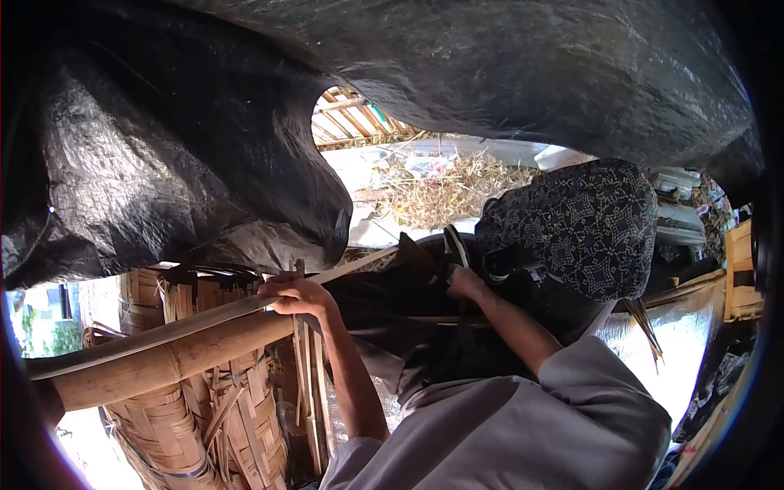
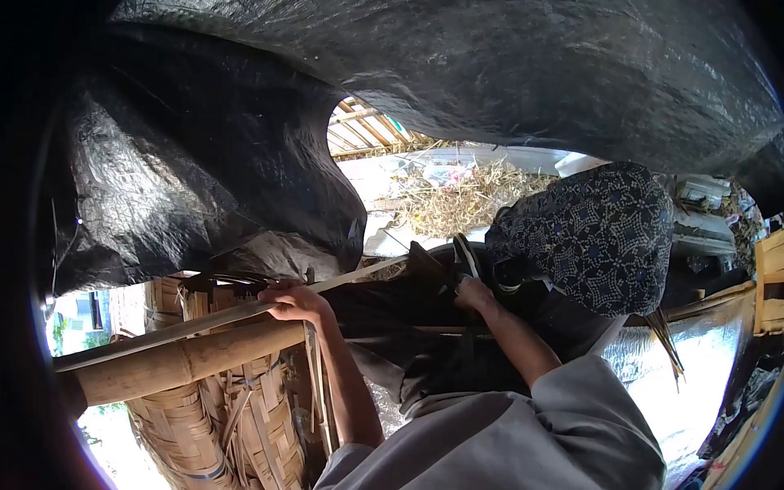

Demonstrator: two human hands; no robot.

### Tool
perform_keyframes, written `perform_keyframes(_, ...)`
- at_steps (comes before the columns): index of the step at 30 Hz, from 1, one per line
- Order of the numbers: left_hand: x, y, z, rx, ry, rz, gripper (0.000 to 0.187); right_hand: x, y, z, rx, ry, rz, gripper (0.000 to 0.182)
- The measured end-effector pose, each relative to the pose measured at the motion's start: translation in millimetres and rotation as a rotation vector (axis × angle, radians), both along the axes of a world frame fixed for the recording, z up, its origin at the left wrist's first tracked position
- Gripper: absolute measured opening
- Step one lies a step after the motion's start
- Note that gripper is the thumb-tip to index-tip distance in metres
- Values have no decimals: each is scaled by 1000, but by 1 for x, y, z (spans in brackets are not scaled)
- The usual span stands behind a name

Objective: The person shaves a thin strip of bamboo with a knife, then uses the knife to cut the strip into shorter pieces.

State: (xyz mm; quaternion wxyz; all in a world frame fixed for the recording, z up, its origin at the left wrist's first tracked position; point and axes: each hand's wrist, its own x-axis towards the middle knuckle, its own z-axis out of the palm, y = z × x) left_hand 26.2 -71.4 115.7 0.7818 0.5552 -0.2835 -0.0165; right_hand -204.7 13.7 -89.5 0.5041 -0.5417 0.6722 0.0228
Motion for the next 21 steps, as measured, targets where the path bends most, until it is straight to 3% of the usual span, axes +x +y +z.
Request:
perform_keyframes(4, 16, 1, -15, -43, -99, 45, 35, 6, -8, 6, 46, 21, -53, 38)
perform_keyframes(7, 20, 3, -14, -14, -37, -47, 34, 13, -11, 3, -7, -47, -48, 34)
perform_keyframes(13, -3, 3, -1, 8, -11, -67, 34, 20, -23, 24, -259, -163, -82, 30)
perform_keyframes(15, -3, 2, -4, 3, -33, -49, 34, 23, -23, 31, -459, -238, -129, 26)
perform_keyframes(19, -9, 2, -8, -28, -126, -22, 30, 25, 2, -5, -374, -251, -202, 28)
perform_keyframes(20, -12, 0, -5, -53, -124, 8, 27, 16, 12, -31, -252, -159, -21, 28)
perform_keyframes(21, -10, 0, -4, 42, -199, 29, 36, 12, 10, -26, -132, -66, 157, 29)
